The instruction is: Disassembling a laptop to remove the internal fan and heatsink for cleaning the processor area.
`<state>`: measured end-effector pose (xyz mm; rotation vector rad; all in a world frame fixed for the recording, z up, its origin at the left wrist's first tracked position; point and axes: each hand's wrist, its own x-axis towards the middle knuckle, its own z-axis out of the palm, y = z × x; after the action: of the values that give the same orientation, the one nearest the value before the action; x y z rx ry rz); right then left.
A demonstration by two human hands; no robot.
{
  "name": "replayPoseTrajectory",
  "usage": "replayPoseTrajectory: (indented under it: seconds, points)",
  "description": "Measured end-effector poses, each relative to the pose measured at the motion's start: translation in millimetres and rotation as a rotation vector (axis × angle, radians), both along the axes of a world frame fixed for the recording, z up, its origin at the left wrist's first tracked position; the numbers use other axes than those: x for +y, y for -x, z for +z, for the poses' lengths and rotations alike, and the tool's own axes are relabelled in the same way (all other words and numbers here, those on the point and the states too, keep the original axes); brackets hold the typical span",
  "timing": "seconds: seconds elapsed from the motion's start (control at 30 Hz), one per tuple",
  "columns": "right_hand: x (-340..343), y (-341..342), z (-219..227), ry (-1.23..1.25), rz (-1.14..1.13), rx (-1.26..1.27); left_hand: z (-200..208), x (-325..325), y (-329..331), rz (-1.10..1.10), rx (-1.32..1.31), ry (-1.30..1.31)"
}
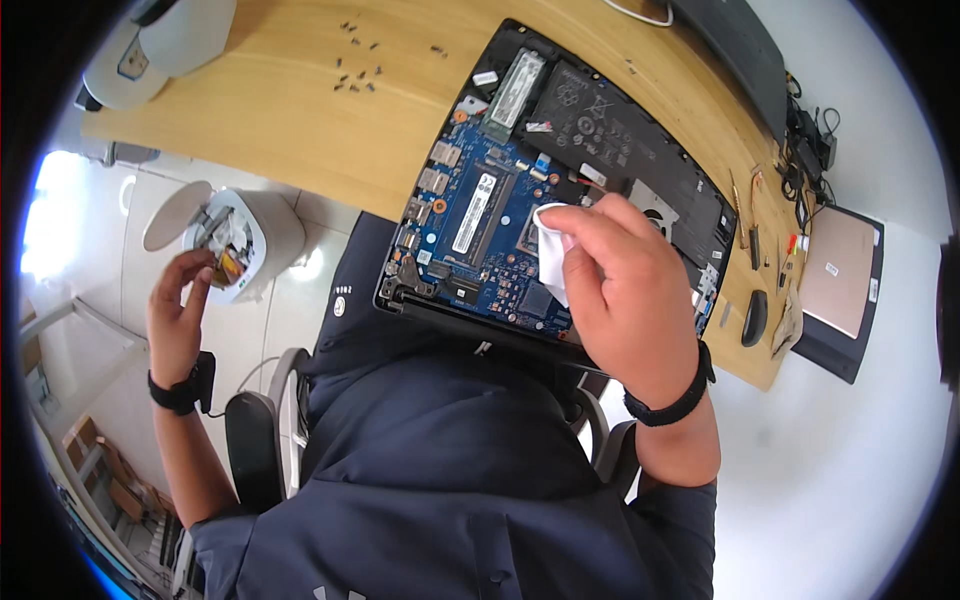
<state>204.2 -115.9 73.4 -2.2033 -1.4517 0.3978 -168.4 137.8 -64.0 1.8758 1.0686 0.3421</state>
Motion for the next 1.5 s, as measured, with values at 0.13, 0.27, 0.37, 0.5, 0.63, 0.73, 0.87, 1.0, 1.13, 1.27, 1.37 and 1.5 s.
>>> replayPoseTrajectory:
  seconds: [0.13, 0.27, 0.37, 0.5, 0.63, 0.73, 0.87, 1.0, 1.13, 1.27, 1.37, 1.5]
  points:
    - [0.4, -5.0, -0.8, 0.008, 0.067, -0.071, 78.7, -36.5, -59.4, -0.225, -0.137, 0.009]
    - [5.9, -9.7, -1.1, 0.011, 0.119, -0.078, 101.0, -57.0, -86.6, -0.481, -0.228, -0.01]
    - [7.6, -10.4, -3.7, 0.008, 0.142, -0.1, 100.1, -64.7, -97.2, -0.619, -0.22, 0.011]
    - [4.5, -13.7, -8.1, -0.012, 0.191, -0.167, 95.0, -68.0, -104.3, -0.643, -0.223, -0.028]
    - [6.8, -10.5, -4.5, -0.017, 0.207, -0.18, 94.4, -69.6, -105.9, -0.685, -0.252, -0.015]
    - [6.3, -7.9, -5.0, -0.019, 0.205, -0.168, 97.3, -69.5, -111.7, -0.716, -0.269, -0.014]
    - [4.3, -10.2, -9.0, -0.008, 0.2, -0.189, 99.9, -72.3, -123.0, -0.776, -0.314, 0.033]
    - [4.2, -9.7, -9.8, -0.013, 0.187, -0.154, 97.4, -78.5, -131.0, -0.801, -0.35, 0.02]
    - [3.8, -12.0, -9.6, -0.006, 0.194, -0.138, 91.9, -84.7, -136.3, -0.829, -0.363, 0.077]
    - [0.4, -14.9, -9.3, -0.001, 0.168, -0.095, 86.6, -88.6, -143.2, -0.852, -0.386, 0.118]
    - [4.8, -11.0, -4.1, 0.056, 0.146, 0.005, 87.8, -87.8, -140.2, -0.847, -0.421, 0.142]
    - [-3.4, -15.0, 7.9, 0.0, 0.008, 0.329, 94.3, -87.4, -145.8, -0.847, -0.447, 0.236]
